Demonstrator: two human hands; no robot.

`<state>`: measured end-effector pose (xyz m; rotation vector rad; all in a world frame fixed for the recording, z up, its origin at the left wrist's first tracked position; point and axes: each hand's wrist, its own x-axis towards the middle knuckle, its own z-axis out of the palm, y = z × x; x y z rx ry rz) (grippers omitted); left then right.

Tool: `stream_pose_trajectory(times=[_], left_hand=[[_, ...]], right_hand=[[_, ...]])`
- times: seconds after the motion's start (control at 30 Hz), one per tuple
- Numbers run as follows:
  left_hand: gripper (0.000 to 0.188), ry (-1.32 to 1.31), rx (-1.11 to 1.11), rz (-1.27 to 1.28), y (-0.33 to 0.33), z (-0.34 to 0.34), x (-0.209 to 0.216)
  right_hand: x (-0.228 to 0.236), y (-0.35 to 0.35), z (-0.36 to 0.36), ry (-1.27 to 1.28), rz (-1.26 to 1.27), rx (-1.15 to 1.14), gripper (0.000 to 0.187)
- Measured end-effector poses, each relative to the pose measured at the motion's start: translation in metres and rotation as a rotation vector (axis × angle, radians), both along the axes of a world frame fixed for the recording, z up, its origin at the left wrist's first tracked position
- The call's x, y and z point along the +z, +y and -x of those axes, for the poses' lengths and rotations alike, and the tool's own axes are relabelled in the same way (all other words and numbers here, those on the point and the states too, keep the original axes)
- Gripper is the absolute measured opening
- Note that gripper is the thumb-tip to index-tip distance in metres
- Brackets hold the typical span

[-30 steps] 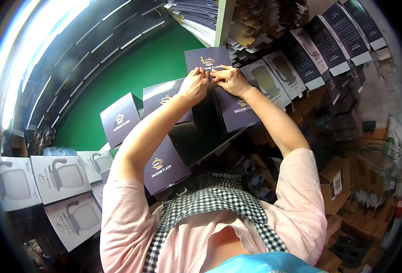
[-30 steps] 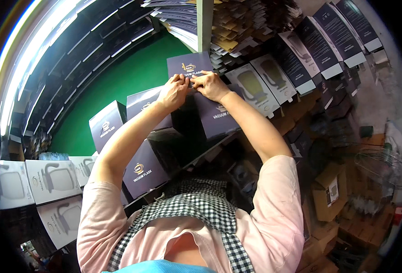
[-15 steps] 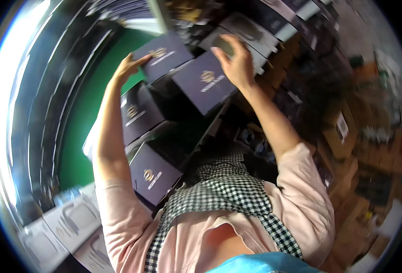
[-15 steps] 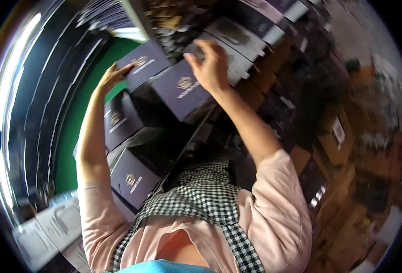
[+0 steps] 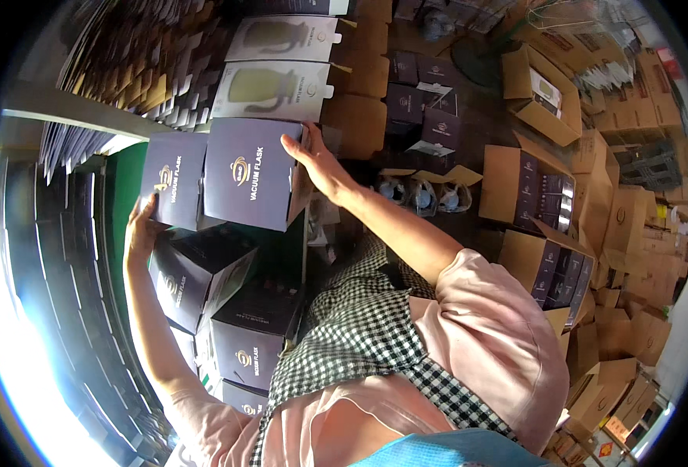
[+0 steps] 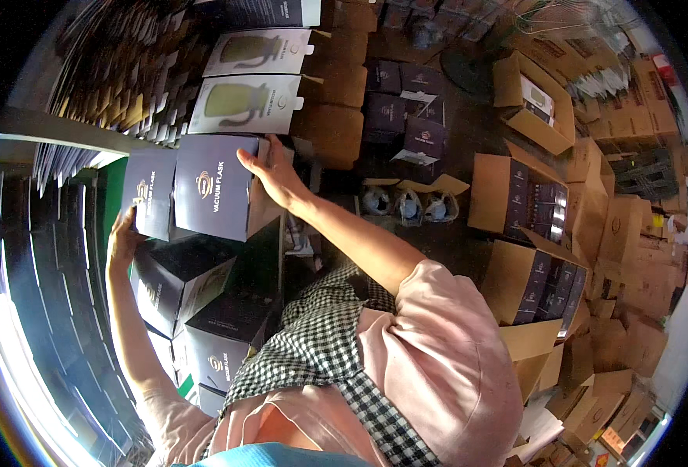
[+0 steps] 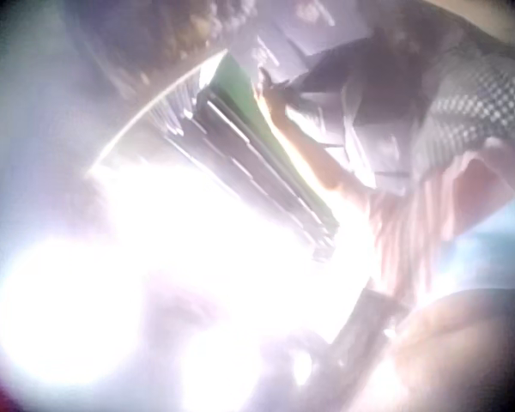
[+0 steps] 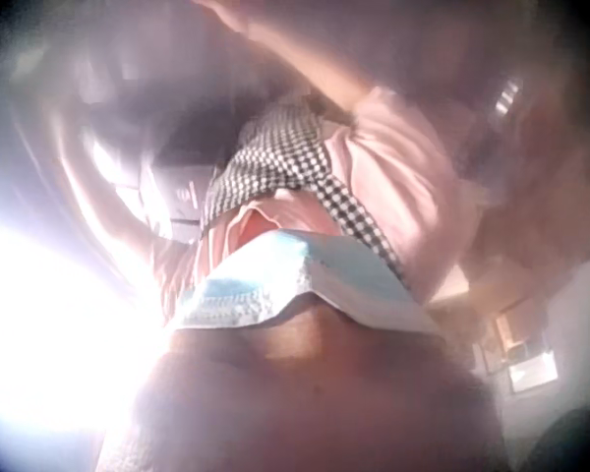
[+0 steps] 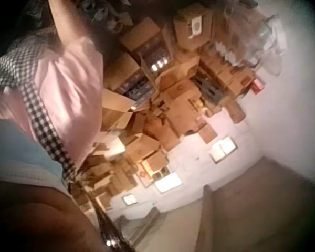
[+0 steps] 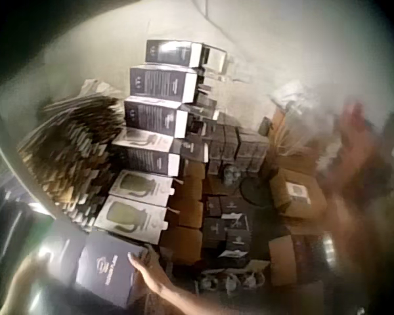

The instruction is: The person takes items wrapped in plastic from a shelf, puts them into boxes, stacks the boxes on a table, and then moves to a separate area to fold larger flat cardboard into box shapes and place packaged items inside.

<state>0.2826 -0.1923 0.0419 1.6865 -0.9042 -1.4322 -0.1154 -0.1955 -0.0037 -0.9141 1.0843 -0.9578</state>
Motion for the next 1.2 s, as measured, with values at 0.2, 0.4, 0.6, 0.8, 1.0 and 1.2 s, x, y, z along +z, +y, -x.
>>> stream_pose_trajectory(times=[0.2,0.4,0.6,0.8,1.0,1.2], left_hand=[[0.052,-0.628,-0.403,-0.056,-0.028,0.027,0.024],[0.077,-0.678,-0.342,-0.067,0.011,-0.029,0.018],[0.065,-0.695,-0.292,-0.300,0.111,-0.070,0.044],[0.065,-0.633,-0.235,-0.235,0.130,-0.057,0.023],[0.060,-0.712,-0.145,-0.135,0.137,-0.055,0.042],[0.050,-0.710,0.156,-0.034,0.132,-0.126,0.086]], right_hand=[[-0.021,-0.046,0.020,0.078,0.029,0.014,0.126],[-0.028,-0.027,0.020,0.064,0.062,-0.060,0.105],[-0.045,0.111,0.008,0.116,0.080,-0.157,0.033],[-0.030,0.130,-0.126,-0.117,-0.192,0.664,0.103],[-0.014,0.146,-0.205,-0.012,0.028,0.503,0.101],[0.049,0.091,-0.273,-0.006,0.182,0.493,0.073]])
